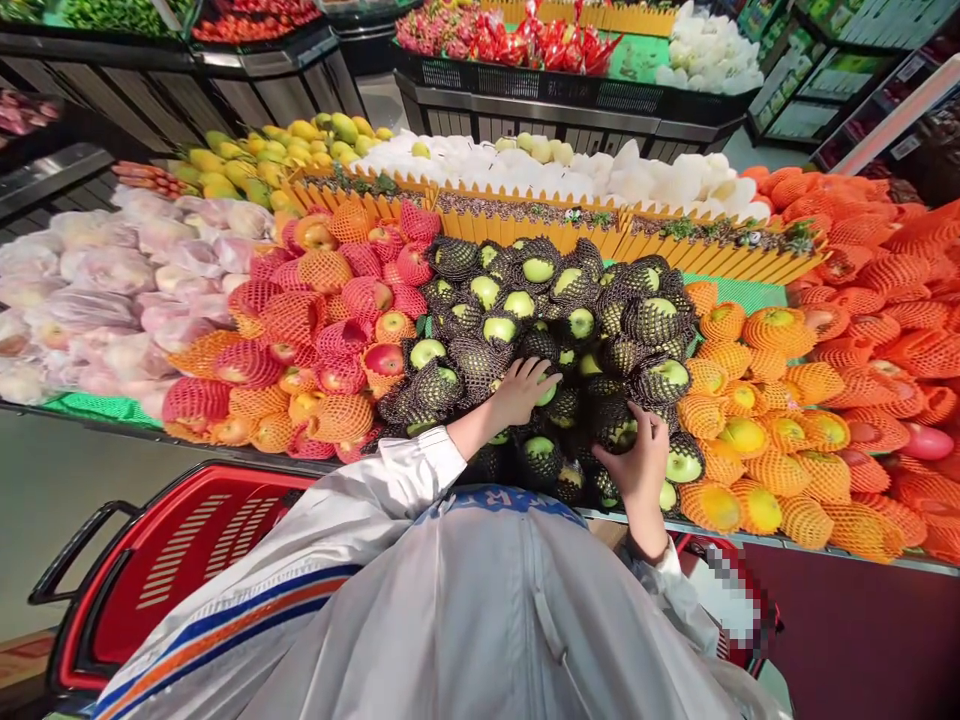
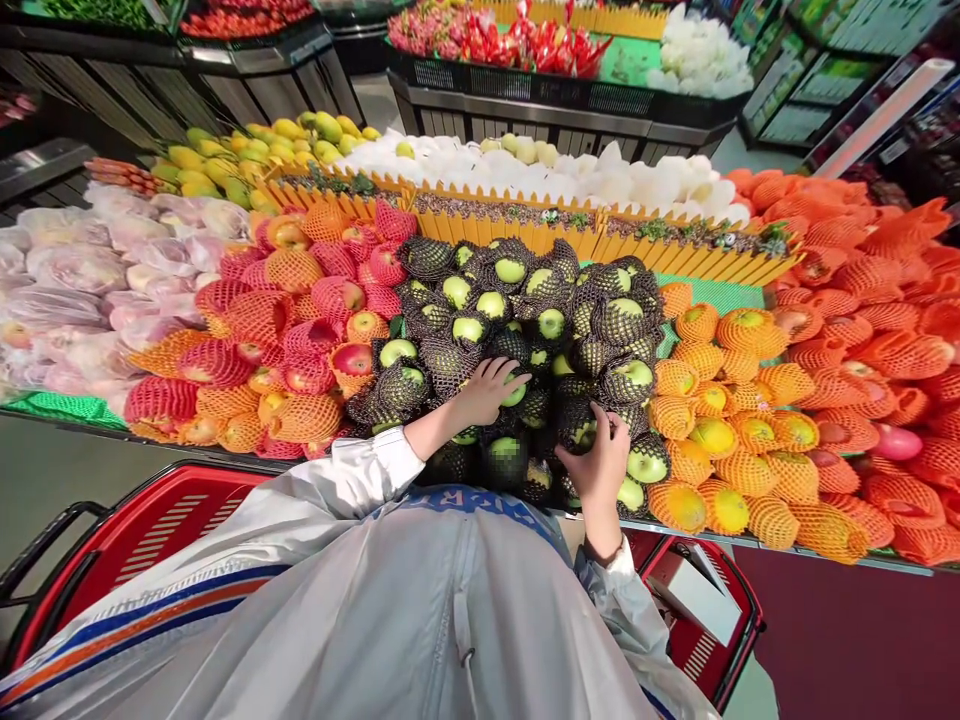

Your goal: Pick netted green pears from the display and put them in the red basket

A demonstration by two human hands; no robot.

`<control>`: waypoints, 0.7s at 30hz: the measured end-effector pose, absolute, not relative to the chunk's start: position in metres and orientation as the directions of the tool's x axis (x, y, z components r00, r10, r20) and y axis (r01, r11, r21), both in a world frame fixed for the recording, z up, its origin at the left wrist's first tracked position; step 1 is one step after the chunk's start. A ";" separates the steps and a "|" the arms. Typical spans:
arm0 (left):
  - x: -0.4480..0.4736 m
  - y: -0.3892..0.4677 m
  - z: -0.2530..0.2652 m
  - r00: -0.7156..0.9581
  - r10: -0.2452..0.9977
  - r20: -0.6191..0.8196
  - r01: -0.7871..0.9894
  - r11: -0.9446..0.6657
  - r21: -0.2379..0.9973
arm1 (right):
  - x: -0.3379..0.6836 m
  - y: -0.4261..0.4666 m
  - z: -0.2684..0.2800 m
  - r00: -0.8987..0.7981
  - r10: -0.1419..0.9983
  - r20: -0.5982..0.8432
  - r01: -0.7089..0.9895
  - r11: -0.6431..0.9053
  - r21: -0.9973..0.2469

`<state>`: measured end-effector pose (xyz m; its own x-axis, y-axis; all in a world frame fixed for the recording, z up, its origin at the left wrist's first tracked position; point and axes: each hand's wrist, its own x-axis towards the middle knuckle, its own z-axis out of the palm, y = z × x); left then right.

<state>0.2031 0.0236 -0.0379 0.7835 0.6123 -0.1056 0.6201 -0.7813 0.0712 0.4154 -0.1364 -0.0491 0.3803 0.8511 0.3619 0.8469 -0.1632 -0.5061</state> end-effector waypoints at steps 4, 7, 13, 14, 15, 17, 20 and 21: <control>0.189 0.026 -0.028 0.805 0.586 -0.097 0.593 -0.783 0.187 | 0.401 -0.141 -0.040 0.175 0.903 0.393 0.855 0.059 -0.515; 0.179 0.023 -0.018 0.807 0.589 0.026 0.571 -0.792 0.217 | 0.383 -0.135 -0.042 -0.005 0.944 0.329 0.840 0.182 -0.510; 0.168 0.005 -0.007 0.846 0.492 0.208 0.447 -0.865 0.229 | 0.395 -0.106 -0.028 -0.115 0.992 -0.056 0.858 0.071 -0.508; 0.168 0.001 -0.006 0.850 0.479 0.219 0.430 -0.871 0.237 | 0.403 -0.102 -0.020 -0.162 0.978 -0.130 0.870 0.079 -0.487; 0.167 -0.002 -0.006 0.852 0.472 0.227 0.419 -0.874 0.248 | 0.411 -0.097 -0.010 -0.205 0.963 -0.174 0.870 0.098 -0.482; 0.166 -0.007 -0.005 0.854 0.461 0.241 0.399 -0.877 0.267 | 0.428 -0.085 0.011 -0.225 0.968 -0.113 0.848 0.137 -0.512; 0.166 -0.014 -0.003 0.861 0.433 0.268 0.362 -0.890 0.276 | 0.449 -0.053 0.040 0.122 0.950 0.289 0.864 0.042 -0.502; 0.167 -0.015 -0.002 0.863 0.425 0.274 0.354 -0.895 0.273 | 0.456 -0.040 0.046 0.288 0.875 0.390 0.873 -0.072 -0.483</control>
<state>0.1669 -0.0152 -0.0020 0.8627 0.4249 0.2742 0.3536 -0.8945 0.2734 0.4557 -0.0398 0.0465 0.2878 0.8748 0.3897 0.8728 -0.0721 -0.4828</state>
